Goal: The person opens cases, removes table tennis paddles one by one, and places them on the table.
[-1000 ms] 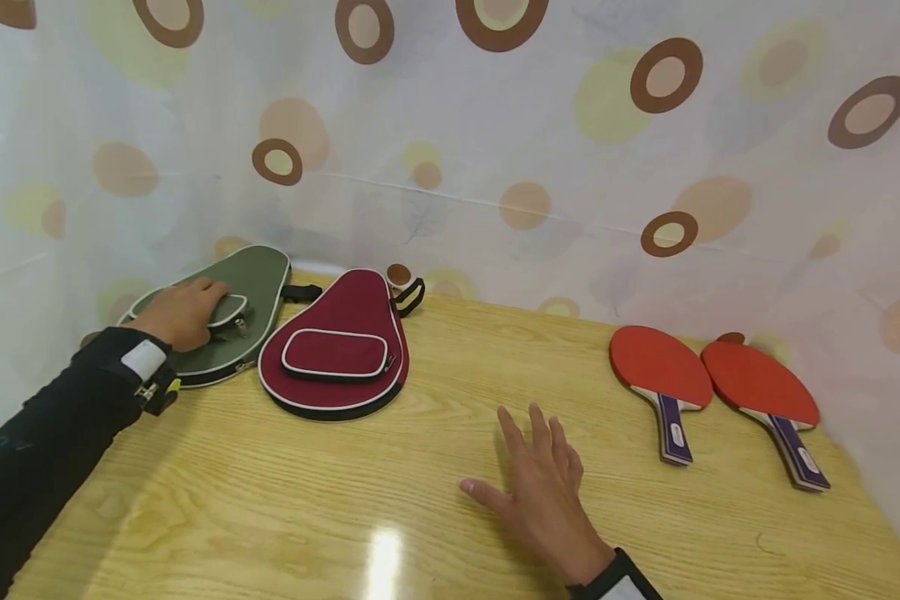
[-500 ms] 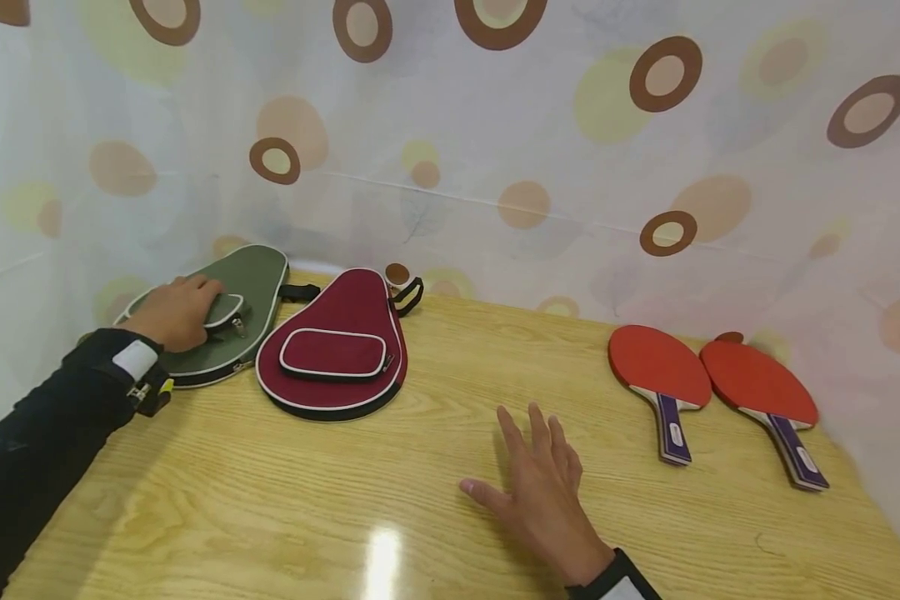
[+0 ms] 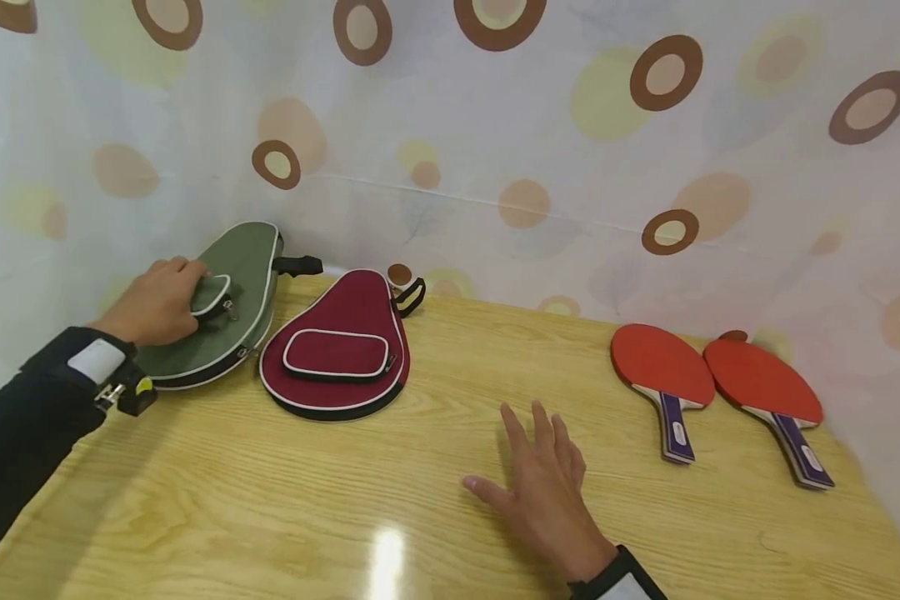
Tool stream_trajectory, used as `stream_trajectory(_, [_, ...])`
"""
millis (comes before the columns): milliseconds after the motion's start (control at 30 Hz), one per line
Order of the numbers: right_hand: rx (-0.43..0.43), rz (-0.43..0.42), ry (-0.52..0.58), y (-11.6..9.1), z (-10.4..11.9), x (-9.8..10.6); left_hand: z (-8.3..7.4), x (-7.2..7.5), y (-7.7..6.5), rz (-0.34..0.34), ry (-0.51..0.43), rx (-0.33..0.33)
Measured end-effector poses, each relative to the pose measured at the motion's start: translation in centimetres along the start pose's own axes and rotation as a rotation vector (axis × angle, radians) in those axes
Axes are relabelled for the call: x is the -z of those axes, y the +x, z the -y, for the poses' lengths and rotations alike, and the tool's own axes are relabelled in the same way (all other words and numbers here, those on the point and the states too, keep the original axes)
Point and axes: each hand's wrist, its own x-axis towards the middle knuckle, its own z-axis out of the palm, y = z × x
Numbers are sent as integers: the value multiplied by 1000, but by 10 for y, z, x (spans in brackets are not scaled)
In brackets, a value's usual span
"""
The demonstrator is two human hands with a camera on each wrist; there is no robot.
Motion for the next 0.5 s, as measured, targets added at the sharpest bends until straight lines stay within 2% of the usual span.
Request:
stream_trajectory(100, [0,3,4,1,0,0,-17,6,2,-36,-7,-48])
stream_trajectory(233, [-15,17,8,2,0,2,-49,11,2,-81,-28,-149])
stream_trajectory(367, [-24,3,-1,3,0,9,-88,8,-1,-116,-62,-277])
stream_trajectory(500, [-12,-58,-16,5,1,18,-130,1,-6,-122,-82,-412])
